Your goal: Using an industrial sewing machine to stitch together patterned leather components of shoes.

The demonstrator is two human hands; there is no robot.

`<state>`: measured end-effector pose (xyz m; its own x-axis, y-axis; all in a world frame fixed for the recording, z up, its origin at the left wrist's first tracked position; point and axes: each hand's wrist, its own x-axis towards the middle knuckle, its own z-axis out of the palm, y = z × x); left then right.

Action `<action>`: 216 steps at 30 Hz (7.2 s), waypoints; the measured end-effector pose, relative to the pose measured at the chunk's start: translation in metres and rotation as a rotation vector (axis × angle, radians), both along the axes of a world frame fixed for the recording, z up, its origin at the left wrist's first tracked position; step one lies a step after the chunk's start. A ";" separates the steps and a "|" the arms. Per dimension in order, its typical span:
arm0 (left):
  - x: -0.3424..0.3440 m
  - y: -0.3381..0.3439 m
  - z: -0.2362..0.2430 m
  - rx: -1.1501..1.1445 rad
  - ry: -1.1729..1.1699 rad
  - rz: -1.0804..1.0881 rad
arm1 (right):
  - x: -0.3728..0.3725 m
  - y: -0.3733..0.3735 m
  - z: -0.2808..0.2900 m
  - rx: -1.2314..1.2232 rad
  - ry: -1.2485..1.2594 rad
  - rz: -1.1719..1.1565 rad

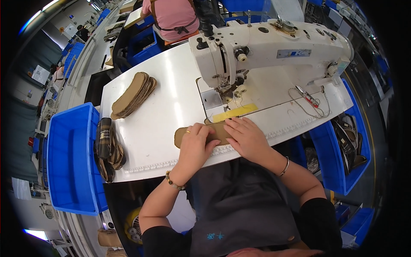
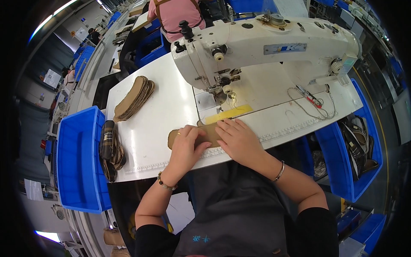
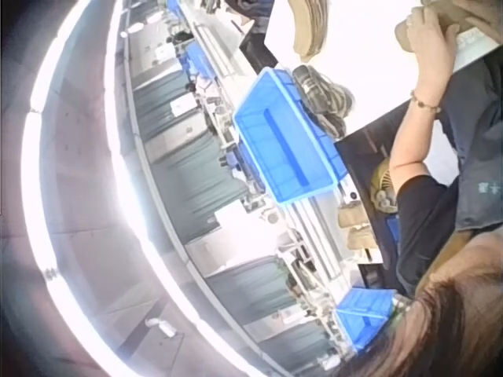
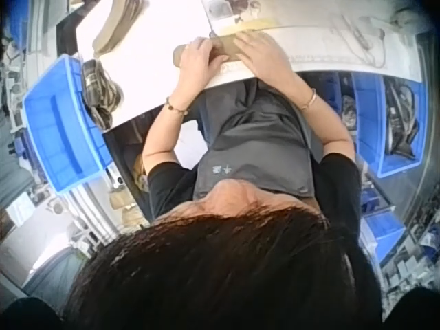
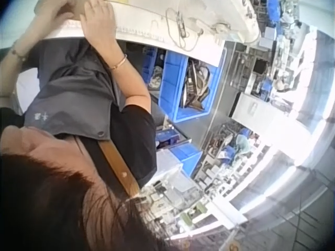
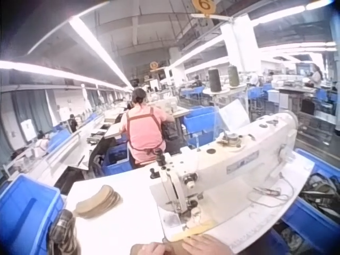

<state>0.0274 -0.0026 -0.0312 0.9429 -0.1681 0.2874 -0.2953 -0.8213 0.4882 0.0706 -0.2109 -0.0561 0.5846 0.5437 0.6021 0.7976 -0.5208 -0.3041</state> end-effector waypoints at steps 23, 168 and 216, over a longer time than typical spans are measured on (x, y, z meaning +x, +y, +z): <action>-0.045 0.241 0.048 0.535 -0.274 1.071 | 0.022 0.009 -0.006 -0.273 0.007 -0.110; -0.077 -0.070 0.004 -1.740 0.891 0.131 | -0.056 -0.029 0.016 1.053 1.496 0.386; -0.074 -0.043 0.019 -1.136 0.315 0.164 | -0.072 -0.015 0.027 0.782 1.534 0.496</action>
<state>-0.0465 -0.0452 -0.0125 0.9852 0.1629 -0.0542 0.0361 0.1121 0.9930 -0.0017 -0.2257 -0.0289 0.6998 0.7087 -0.0893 -0.3853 0.2692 -0.8826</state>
